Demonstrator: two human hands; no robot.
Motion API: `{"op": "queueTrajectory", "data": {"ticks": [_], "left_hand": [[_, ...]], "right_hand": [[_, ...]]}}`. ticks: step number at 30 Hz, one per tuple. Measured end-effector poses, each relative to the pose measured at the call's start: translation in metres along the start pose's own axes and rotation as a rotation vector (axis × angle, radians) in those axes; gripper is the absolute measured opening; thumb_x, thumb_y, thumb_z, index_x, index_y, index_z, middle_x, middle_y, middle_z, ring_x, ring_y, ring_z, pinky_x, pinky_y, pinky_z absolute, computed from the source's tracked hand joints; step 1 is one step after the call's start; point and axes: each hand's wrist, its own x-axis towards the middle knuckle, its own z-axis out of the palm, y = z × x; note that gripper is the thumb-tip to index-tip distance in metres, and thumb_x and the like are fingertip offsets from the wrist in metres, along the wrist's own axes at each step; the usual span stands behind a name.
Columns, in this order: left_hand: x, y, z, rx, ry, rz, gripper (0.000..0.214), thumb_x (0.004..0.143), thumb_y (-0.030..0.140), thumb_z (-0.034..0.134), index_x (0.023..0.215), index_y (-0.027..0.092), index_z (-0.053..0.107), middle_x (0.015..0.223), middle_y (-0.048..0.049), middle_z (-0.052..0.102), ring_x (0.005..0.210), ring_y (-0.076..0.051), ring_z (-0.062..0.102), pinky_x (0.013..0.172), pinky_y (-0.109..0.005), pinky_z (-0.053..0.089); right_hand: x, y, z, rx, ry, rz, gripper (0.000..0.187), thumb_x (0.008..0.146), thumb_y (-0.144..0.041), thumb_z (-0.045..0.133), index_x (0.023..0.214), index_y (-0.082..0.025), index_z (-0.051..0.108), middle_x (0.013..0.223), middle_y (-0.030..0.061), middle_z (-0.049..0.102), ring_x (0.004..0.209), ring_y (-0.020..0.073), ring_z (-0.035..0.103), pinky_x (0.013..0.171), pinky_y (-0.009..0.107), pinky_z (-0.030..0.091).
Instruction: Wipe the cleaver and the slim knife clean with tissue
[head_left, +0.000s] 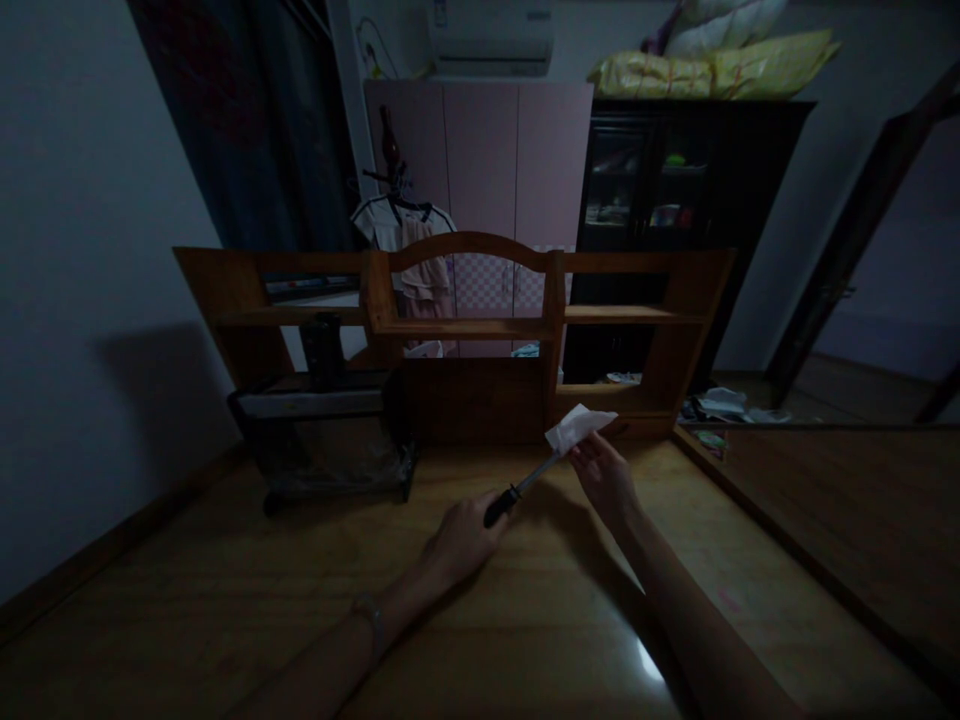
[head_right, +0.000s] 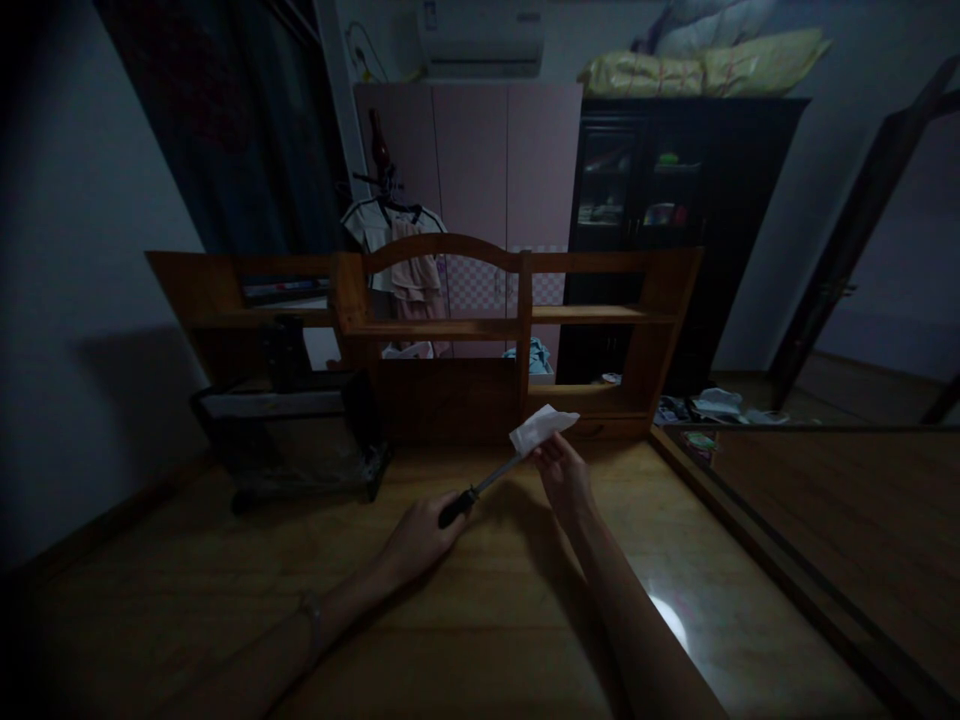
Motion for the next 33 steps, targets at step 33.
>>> {"op": "queueTrajectory", "data": {"ticks": [33], "left_hand": [[0.003, -0.012, 0.004, 0.012, 0.014, 0.025, 0.024, 0.085, 0.025, 0.051, 0.102, 0.019, 0.067, 0.089, -0.006, 0.071, 0.077, -0.019, 0.064, 0.066, -0.025, 0.039]], "right_hand": [[-0.033, 0.029, 0.027, -0.291, -0.379, 0.156, 0.039, 0.071, -0.035, 0.079, 0.102, -0.021, 0.061, 0.097, 0.0063, 0.067, 0.084, 0.0208, 0.064, 0.078, 0.036, 0.049]]}}
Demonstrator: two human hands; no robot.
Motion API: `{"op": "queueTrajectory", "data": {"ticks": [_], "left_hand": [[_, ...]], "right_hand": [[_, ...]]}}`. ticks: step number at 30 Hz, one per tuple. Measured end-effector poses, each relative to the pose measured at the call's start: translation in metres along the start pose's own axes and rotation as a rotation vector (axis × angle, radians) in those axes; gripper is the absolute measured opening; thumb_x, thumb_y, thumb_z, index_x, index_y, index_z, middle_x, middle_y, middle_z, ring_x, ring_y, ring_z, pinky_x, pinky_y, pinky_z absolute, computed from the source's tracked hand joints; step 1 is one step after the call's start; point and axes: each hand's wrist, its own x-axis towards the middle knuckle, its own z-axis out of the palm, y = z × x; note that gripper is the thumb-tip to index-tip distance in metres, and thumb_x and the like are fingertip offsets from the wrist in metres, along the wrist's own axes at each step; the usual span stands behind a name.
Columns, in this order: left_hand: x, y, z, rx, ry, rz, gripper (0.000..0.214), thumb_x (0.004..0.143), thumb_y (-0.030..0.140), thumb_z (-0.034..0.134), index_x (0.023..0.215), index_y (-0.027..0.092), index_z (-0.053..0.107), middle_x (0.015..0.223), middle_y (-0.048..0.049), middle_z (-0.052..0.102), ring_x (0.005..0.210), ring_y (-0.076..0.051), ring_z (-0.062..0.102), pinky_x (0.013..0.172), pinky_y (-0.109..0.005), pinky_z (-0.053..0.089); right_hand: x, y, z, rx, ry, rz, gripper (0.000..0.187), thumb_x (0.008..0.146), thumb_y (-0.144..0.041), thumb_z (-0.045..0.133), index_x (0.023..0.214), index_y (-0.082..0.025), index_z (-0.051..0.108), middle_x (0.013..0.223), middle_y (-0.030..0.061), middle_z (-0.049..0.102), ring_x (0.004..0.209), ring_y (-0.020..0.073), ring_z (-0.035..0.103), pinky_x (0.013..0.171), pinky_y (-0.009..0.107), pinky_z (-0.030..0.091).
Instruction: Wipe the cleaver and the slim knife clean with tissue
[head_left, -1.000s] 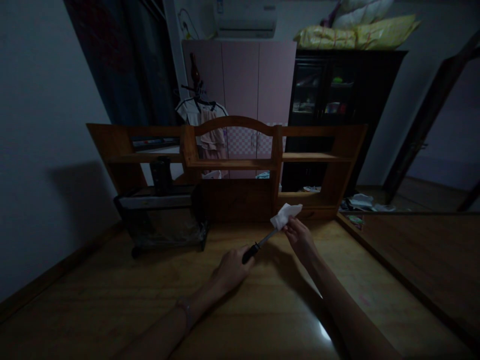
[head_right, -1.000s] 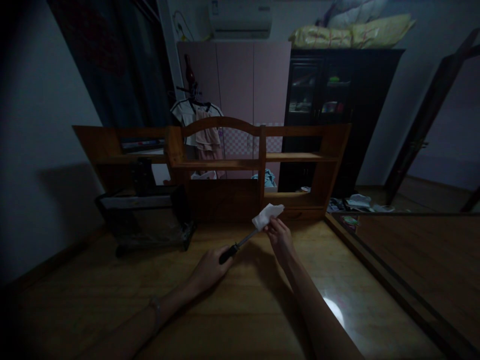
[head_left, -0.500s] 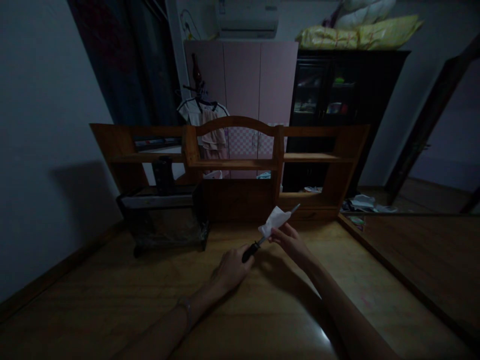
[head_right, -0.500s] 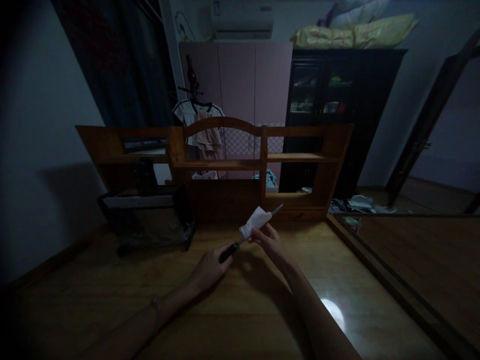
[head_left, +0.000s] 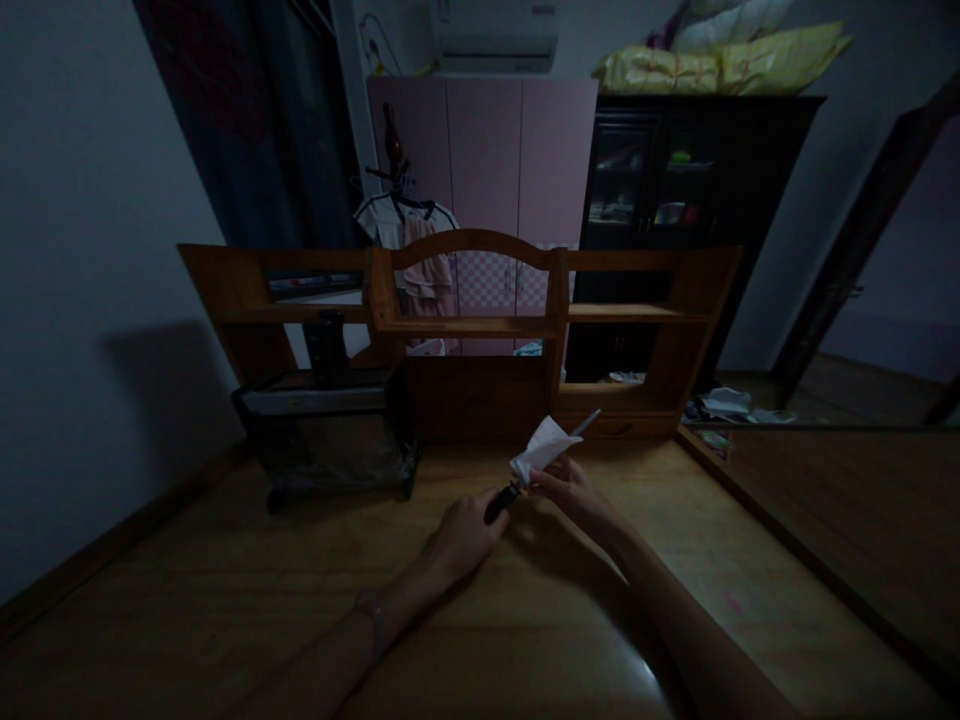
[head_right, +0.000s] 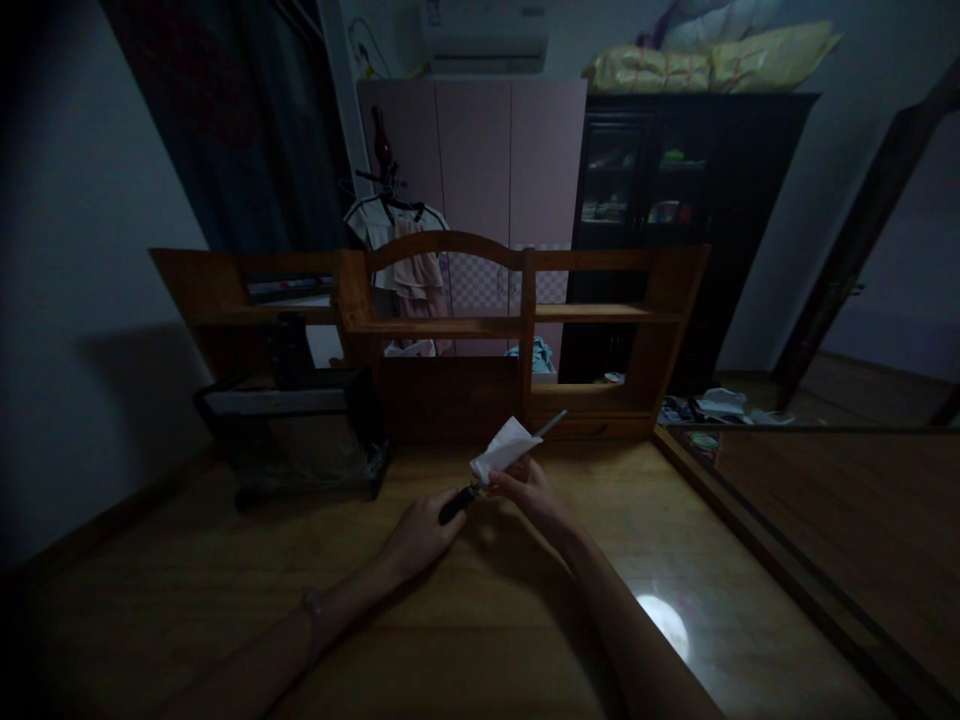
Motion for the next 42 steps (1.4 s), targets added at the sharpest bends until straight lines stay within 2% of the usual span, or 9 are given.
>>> {"op": "queueTrajectory", "data": {"ticks": [9, 17, 23, 25, 27, 30, 35, 39, 42], "left_hand": [[0.0, -0.007, 0.004, 0.036, 0.004, -0.026, 0.018, 0.085, 0.028, 0.053, 0.093, 0.02, 0.066, 0.082, -0.0052, 0.069, 0.072, -0.018, 0.063, 0.062, -0.024, 0.038], [0.0, -0.001, 0.001, 0.039, -0.01, -0.018, 0.025, 0.084, 0.024, 0.052, 0.104, 0.021, 0.067, 0.091, -0.0058, 0.07, 0.08, -0.019, 0.064, 0.07, -0.025, 0.041], [0.0, 0.0, 0.001, 0.063, -0.012, -0.025, 0.02, 0.083, 0.023, 0.053, 0.096, 0.019, 0.067, 0.086, -0.0052, 0.07, 0.075, -0.018, 0.063, 0.065, -0.025, 0.039], [0.0, 0.0, 0.0, 0.054, -0.013, -0.025, 0.02, 0.084, 0.023, 0.053, 0.096, 0.019, 0.067, 0.086, -0.0054, 0.07, 0.075, -0.018, 0.063, 0.066, -0.025, 0.039], [-0.001, 0.001, 0.0, 0.043, -0.02, -0.034, 0.019, 0.084, 0.026, 0.052, 0.095, 0.019, 0.067, 0.085, -0.0059, 0.07, 0.075, -0.019, 0.063, 0.065, -0.025, 0.039], [-0.001, 0.001, -0.001, 0.031, -0.013, -0.034, 0.019, 0.085, 0.028, 0.052, 0.094, 0.019, 0.067, 0.085, -0.0058, 0.07, 0.074, -0.018, 0.063, 0.063, -0.024, 0.038], [-0.001, 0.003, -0.001, 0.0, -0.015, 0.002, 0.02, 0.086, 0.027, 0.05, 0.095, 0.019, 0.067, 0.086, -0.0056, 0.07, 0.074, -0.018, 0.063, 0.064, -0.024, 0.037], [-0.001, 0.004, -0.001, -0.013, -0.027, -0.004, 0.022, 0.084, 0.024, 0.052, 0.099, 0.02, 0.067, 0.089, -0.0054, 0.07, 0.076, -0.018, 0.063, 0.065, -0.024, 0.038], [-0.001, 0.004, 0.0, -0.013, -0.029, -0.008, 0.024, 0.084, 0.023, 0.051, 0.101, 0.019, 0.067, 0.089, -0.006, 0.07, 0.078, -0.019, 0.063, 0.068, -0.025, 0.04]], "right_hand": [[-0.006, -0.006, 0.012, -0.06, -0.015, 0.014, 0.033, 0.07, -0.036, 0.078, 0.093, -0.017, 0.067, 0.094, 0.008, 0.07, 0.086, 0.0226, 0.064, 0.08, 0.035, 0.048], [-0.006, -0.011, 0.015, -0.091, 0.015, 0.043, 0.034, 0.059, -0.029, 0.084, 0.088, -0.018, 0.071, 0.095, 0.0079, 0.071, 0.091, 0.0257, 0.064, 0.086, 0.039, 0.047], [-0.009, -0.012, 0.017, -0.074, 0.02, 0.079, 0.025, 0.062, -0.028, 0.083, 0.083, -0.019, 0.072, 0.087, 0.0061, 0.071, 0.085, 0.024, 0.063, 0.081, 0.036, 0.048], [-0.007, -0.008, 0.017, -0.029, 0.021, 0.089, 0.022, 0.068, -0.037, 0.078, 0.082, -0.021, 0.071, 0.087, 0.0055, 0.07, 0.085, 0.0239, 0.064, 0.081, 0.037, 0.048], [-0.004, -0.004, 0.015, 0.028, 0.028, 0.099, 0.028, 0.076, -0.05, 0.068, 0.081, -0.023, 0.07, 0.088, 0.0054, 0.07, 0.085, 0.024, 0.064, 0.08, 0.038, 0.049], [0.001, 0.002, 0.013, 0.091, 0.048, 0.111, 0.036, 0.08, -0.06, 0.059, 0.082, -0.024, 0.067, 0.088, 0.0058, 0.069, 0.082, 0.0234, 0.064, 0.075, 0.037, 0.051], [0.002, 0.005, 0.01, 0.114, 0.068, 0.126, 0.033, 0.077, -0.054, 0.068, 0.079, -0.021, 0.066, 0.08, 0.0054, 0.067, 0.07, 0.0191, 0.062, 0.064, 0.03, 0.049], [0.002, 0.003, 0.008, 0.1, 0.089, 0.134, 0.033, 0.072, -0.049, 0.074, 0.072, -0.018, 0.063, 0.062, -0.0005, 0.059, 0.05, 0.0108, 0.05, 0.047, 0.023, 0.037], [0.002, 0.0, 0.008, 0.083, 0.088, 0.142, 0.035, 0.07, -0.048, 0.077, 0.068, -0.015, 0.062, 0.056, -0.0015, 0.056, 0.047, 0.0091, 0.047, 0.045, 0.022, 0.033]]}}
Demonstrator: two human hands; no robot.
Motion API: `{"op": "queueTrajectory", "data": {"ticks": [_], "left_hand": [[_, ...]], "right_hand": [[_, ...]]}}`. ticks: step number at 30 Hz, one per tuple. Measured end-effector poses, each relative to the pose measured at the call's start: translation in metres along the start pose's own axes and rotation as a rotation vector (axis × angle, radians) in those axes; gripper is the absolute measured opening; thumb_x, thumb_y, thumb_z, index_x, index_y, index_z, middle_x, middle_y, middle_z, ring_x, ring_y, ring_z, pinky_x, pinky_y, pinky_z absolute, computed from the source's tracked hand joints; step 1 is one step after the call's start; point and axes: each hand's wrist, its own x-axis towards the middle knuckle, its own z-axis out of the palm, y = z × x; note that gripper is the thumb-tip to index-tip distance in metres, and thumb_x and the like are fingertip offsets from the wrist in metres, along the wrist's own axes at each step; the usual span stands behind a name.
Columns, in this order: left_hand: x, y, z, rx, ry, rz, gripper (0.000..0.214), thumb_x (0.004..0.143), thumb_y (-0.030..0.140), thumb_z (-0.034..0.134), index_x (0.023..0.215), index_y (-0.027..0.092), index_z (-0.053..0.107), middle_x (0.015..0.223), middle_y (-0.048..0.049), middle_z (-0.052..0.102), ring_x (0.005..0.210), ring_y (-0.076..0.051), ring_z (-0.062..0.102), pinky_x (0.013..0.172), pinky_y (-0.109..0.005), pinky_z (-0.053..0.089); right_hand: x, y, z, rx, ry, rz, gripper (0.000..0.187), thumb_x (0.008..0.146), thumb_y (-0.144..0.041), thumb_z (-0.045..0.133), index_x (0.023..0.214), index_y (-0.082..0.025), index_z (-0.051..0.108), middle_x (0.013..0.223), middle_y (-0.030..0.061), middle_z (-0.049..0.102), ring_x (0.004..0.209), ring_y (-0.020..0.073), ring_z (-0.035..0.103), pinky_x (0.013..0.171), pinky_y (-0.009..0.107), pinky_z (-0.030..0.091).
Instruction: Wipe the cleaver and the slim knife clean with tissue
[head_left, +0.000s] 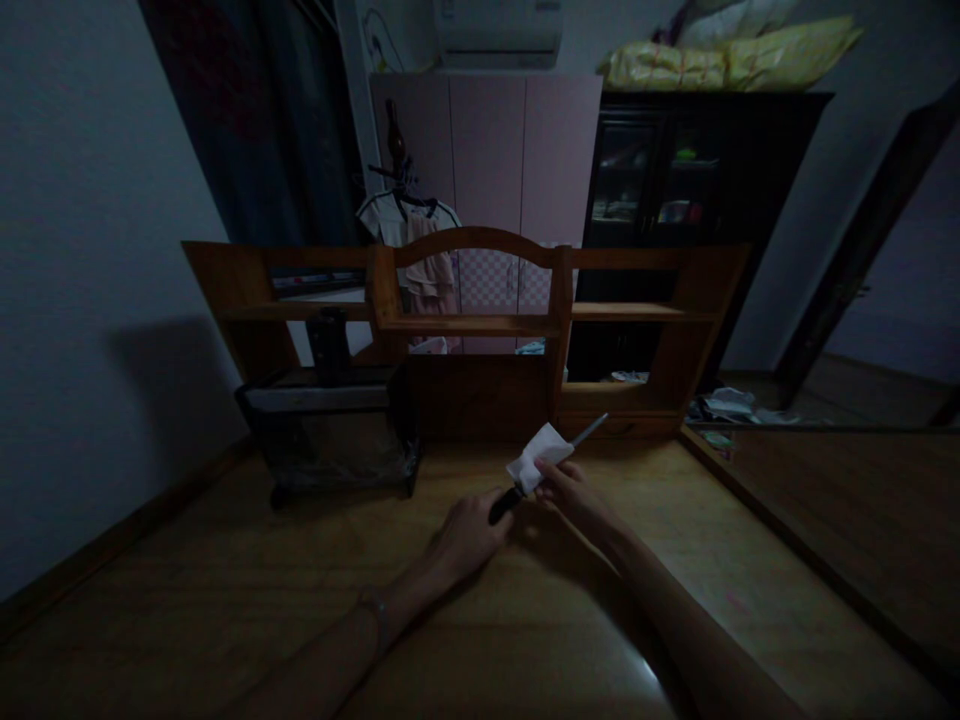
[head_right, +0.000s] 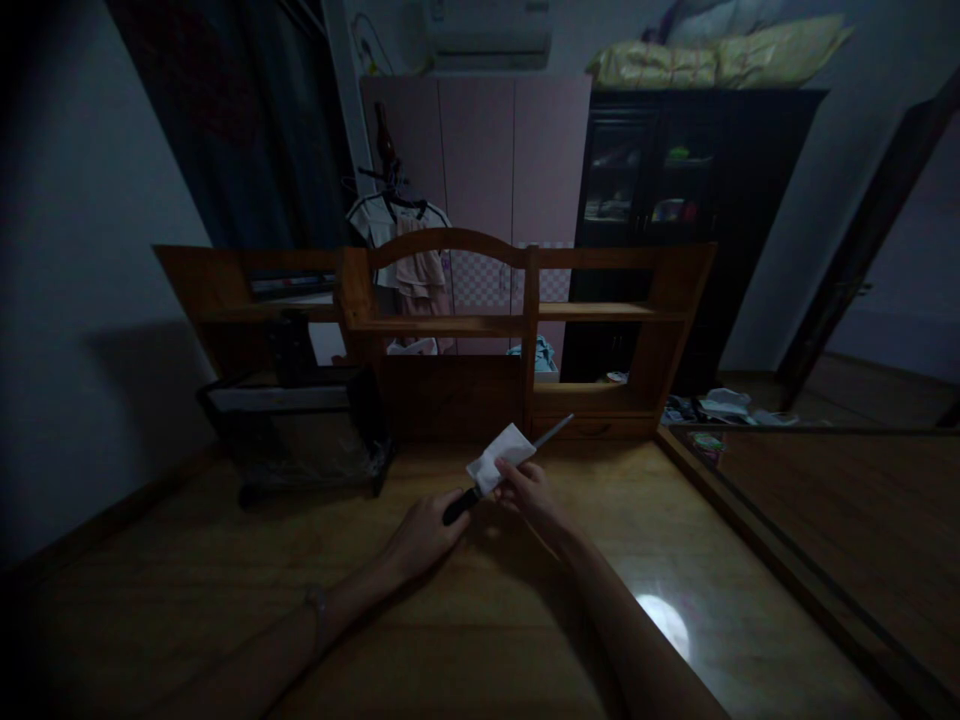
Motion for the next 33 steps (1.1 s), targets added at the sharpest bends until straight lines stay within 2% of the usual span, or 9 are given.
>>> {"op": "queueTrajectory", "data": {"ticks": [9, 13, 19, 21, 25, 33], "left_hand": [[0.0, 0.0, -0.001, 0.008, 0.005, 0.025, 0.023, 0.084, 0.022, 0.051, 0.099, 0.02, 0.068, 0.089, -0.0053, 0.07, 0.076, -0.018, 0.063, 0.066, -0.024, 0.04], [0.0, 0.003, -0.004, 0.015, -0.007, -0.014, 0.025, 0.085, 0.024, 0.05, 0.102, 0.02, 0.068, 0.091, -0.0059, 0.071, 0.079, -0.019, 0.064, 0.069, -0.024, 0.042], [0.001, 0.001, -0.004, 0.034, 0.009, -0.05, 0.028, 0.085, 0.026, 0.05, 0.106, 0.021, 0.069, 0.09, -0.0066, 0.071, 0.078, -0.021, 0.065, 0.069, -0.025, 0.043], [0.001, 0.002, -0.004, 0.039, 0.014, -0.057, 0.029, 0.085, 0.026, 0.051, 0.107, 0.021, 0.069, 0.091, -0.007, 0.072, 0.079, -0.021, 0.065, 0.07, -0.026, 0.043], [0.001, 0.003, -0.005, 0.04, 0.01, -0.059, 0.028, 0.085, 0.026, 0.05, 0.106, 0.021, 0.069, 0.091, -0.0068, 0.072, 0.079, -0.02, 0.065, 0.07, -0.025, 0.043], [0.001, 0.002, -0.002, 0.045, 0.004, -0.076, 0.025, 0.085, 0.026, 0.051, 0.101, 0.019, 0.069, 0.089, -0.008, 0.071, 0.078, -0.021, 0.065, 0.069, -0.025, 0.043]], "right_hand": [[0.0, 0.002, 0.0, -0.01, -0.005, -0.017, 0.034, 0.07, -0.048, 0.076, 0.071, -0.016, 0.064, 0.065, 0.0008, 0.062, 0.053, 0.0107, 0.053, 0.052, 0.024, 0.04], [-0.001, 0.003, 0.0, -0.008, -0.039, -0.034, 0.031, 0.071, -0.045, 0.076, 0.075, -0.016, 0.065, 0.069, 0.0017, 0.063, 0.058, 0.012, 0.055, 0.059, 0.026, 0.044], [-0.005, 0.002, 0.002, 0.011, -0.052, -0.067, 0.035, 0.066, -0.034, 0.082, 0.094, -0.021, 0.065, 0.094, 0.004, 0.067, 0.079, 0.0175, 0.062, 0.077, 0.033, 0.049], [-0.006, 0.002, 0.001, 0.013, -0.056, -0.067, 0.037, 0.065, -0.031, 0.082, 0.096, -0.022, 0.064, 0.097, 0.0041, 0.067, 0.081, 0.0178, 0.063, 0.081, 0.034, 0.049], [-0.005, 0.003, -0.002, 0.001, -0.06, -0.048, 0.035, 0.065, -0.032, 0.082, 0.094, -0.021, 0.065, 0.093, 0.0045, 0.067, 0.077, 0.0168, 0.063, 0.079, 0.034, 0.049], [0.003, 0.009, -0.007, -0.057, -0.057, -0.055, 0.034, 0.064, -0.037, 0.082, 0.086, -0.018, 0.065, 0.081, 0.0027, 0.067, 0.066, 0.0143, 0.06, 0.066, 0.028, 0.048]]}}
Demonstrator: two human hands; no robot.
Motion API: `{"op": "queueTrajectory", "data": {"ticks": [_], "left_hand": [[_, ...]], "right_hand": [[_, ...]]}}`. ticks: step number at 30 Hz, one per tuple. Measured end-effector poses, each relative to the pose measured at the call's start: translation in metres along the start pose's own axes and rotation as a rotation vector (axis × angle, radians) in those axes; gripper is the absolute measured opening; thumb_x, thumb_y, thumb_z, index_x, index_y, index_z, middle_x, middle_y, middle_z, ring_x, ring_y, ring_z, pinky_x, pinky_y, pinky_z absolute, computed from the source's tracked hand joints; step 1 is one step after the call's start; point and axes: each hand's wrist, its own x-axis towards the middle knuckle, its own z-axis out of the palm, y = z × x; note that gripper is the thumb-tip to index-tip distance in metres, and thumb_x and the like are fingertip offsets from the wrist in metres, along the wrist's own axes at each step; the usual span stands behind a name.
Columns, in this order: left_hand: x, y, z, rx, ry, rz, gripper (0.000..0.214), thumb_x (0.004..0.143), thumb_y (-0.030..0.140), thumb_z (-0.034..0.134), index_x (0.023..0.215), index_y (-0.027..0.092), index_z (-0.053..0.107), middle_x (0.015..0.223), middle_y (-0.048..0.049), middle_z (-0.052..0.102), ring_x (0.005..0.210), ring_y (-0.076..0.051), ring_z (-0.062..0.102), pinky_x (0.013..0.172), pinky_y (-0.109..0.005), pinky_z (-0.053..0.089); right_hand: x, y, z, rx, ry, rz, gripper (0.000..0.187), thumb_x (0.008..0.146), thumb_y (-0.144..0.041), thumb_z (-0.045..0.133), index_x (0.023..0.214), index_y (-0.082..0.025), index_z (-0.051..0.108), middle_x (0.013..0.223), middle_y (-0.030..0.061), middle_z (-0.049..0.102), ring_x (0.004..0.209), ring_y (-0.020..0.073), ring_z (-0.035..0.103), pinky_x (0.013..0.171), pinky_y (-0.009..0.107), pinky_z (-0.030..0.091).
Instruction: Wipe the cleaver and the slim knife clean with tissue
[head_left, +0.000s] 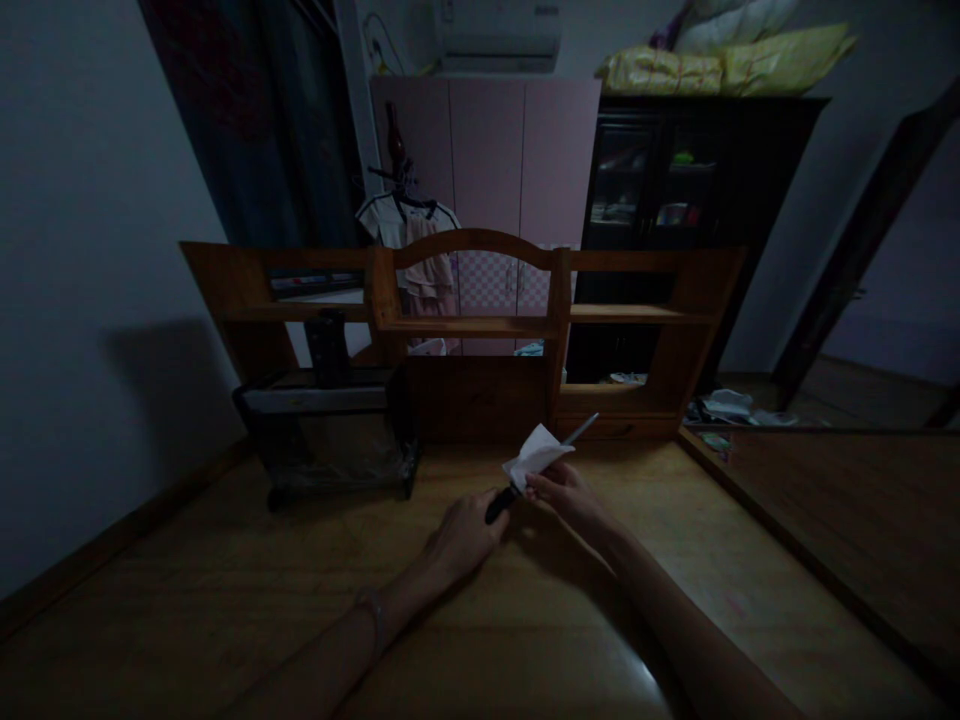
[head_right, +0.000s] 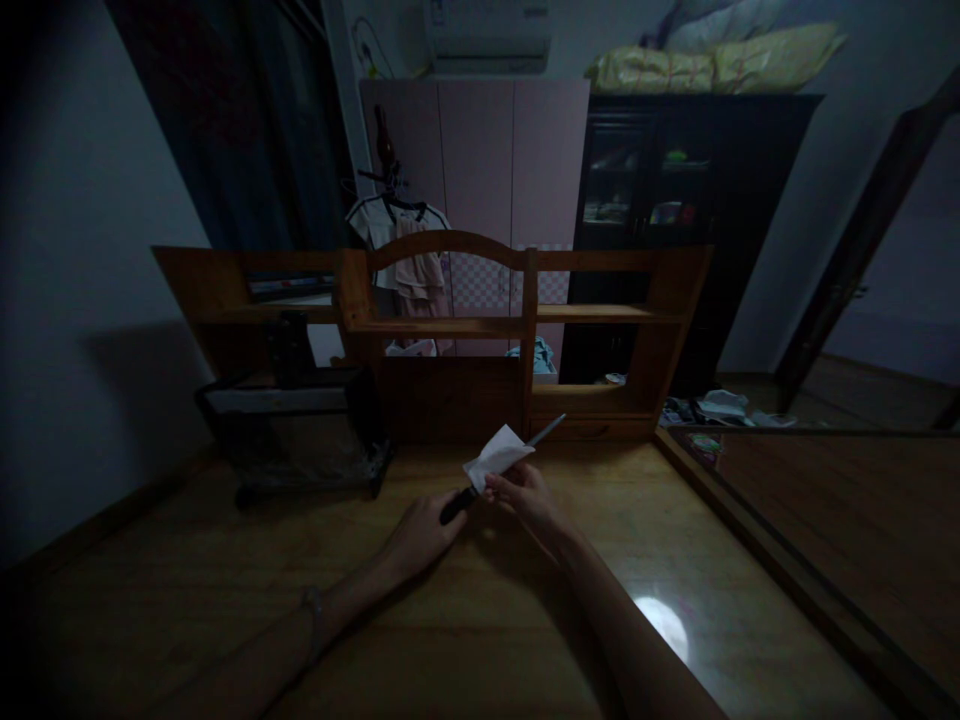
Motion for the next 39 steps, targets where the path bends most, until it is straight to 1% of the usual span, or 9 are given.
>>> {"op": "queueTrajectory", "data": {"ticks": [5, 10, 18, 24, 29, 31, 36, 39], "left_hand": [[0.0007, -0.0018, 0.0015, -0.011, 0.01, 0.025, 0.023, 0.085, 0.026, 0.051, 0.098, 0.02, 0.07, 0.089, -0.0066, 0.071, 0.078, -0.02, 0.065, 0.067, -0.024, 0.042], [0.0014, -0.0053, 0.0025, -0.041, 0.01, 0.071, 0.025, 0.086, 0.026, 0.049, 0.1, 0.02, 0.069, 0.088, -0.0056, 0.071, 0.076, -0.019, 0.064, 0.065, -0.024, 0.04], [0.0017, -0.0028, 0.001, -0.019, 0.002, 0.016, 0.026, 0.086, 0.027, 0.049, 0.098, 0.018, 0.07, 0.089, -0.0082, 0.071, 0.077, -0.02, 0.064, 0.065, -0.025, 0.04], [0.0033, -0.0077, 0.0037, -0.043, 0.002, 0.079, 0.029, 0.087, 0.026, 0.049, 0.106, 0.02, 0.069, 0.091, -0.0058, 0.072, 0.077, -0.019, 0.065, 0.063, -0.023, 0.039], [0.0029, -0.0077, 0.0026, -0.086, 0.005, 0.111, 0.032, 0.086, 0.024, 0.049, 0.112, 0.025, 0.068, 0.098, -0.0034, 0.072, 0.082, -0.02, 0.066, 0.068, -0.023, 0.042], [0.0025, -0.0055, 0.0013, -0.093, 0.006, 0.106, 0.031, 0.086, 0.023, 0.049, 0.11, 0.025, 0.068, 0.098, -0.0031, 0.073, 0.083, -0.02, 0.066, 0.069, -0.023, 0.042], [0.0007, -0.0002, -0.0015, -0.055, 0.01, 0.062, 0.029, 0.085, 0.025, 0.05, 0.105, 0.018, 0.071, 0.09, -0.0072, 0.073, 0.08, -0.021, 0.066, 0.07, -0.024, 0.044], [0.0004, 0.001, -0.0022, -0.034, 0.004, 0.044, 0.03, 0.085, 0.026, 0.051, 0.106, 0.019, 0.07, 0.089, -0.0073, 0.073, 0.079, -0.021, 0.066, 0.071, -0.025, 0.045]], "right_hand": [[0.0001, 0.0006, -0.0007, -0.025, -0.013, -0.024, 0.03, 0.068, -0.036, 0.08, 0.087, -0.018, 0.066, 0.081, 0.0031, 0.067, 0.067, 0.0143, 0.06, 0.066, 0.028, 0.047], [0.0006, 0.001, -0.0011, -0.037, -0.024, -0.031, 0.029, 0.068, -0.037, 0.08, 0.085, -0.017, 0.067, 0.08, 0.0036, 0.068, 0.067, 0.0149, 0.061, 0.068, 0.029, 0.047], [-0.0002, 0.0008, -0.001, -0.024, -0.024, -0.035, 0.031, 0.068, -0.035, 0.08, 0.09, -0.017, 0.067, 0.082, 0.0034, 0.068, 0.068, 0.0145, 0.061, 0.07, 0.029, 0.049], [0.0011, 0.0044, -0.0035, -0.018, -0.03, -0.034, 0.03, 0.07, -0.033, 0.079, 0.091, -0.017, 0.066, 0.083, 0.0033, 0.068, 0.068, 0.0135, 0.061, 0.069, 0.027, 0.048], [0.001, 0.0028, -0.003, -0.018, -0.049, -0.044, 0.026, 0.071, -0.029, 0.078, 0.091, -0.017, 0.066, 0.087, 0.0046, 0.068, 0.072, 0.0147, 0.062, 0.071, 0.028, 0.049], [0.0003, 0.0016, -0.0021, -0.016, -0.058, -0.043, 0.025, 0.071, -0.028, 0.077, 0.09, -0.017, 0.066, 0.088, 0.0048, 0.068, 0.073, 0.0156, 0.062, 0.073, 0.03, 0.049], [-0.0016, -0.0006, 0.0, 0.002, -0.069, -0.045, 0.026, 0.066, -0.018, 0.074, 0.091, -0.019, 0.065, 0.086, 0.0039, 0.068, 0.076, 0.0184, 0.062, 0.074, 0.032, 0.049], [-0.0034, -0.0031, 0.0011, 0.015, -0.069, -0.045, 0.018, 0.066, -0.015, 0.067, 0.083, -0.02, 0.066, 0.081, 0.0033, 0.067, 0.075, 0.0193, 0.062, 0.075, 0.034, 0.05]]}}
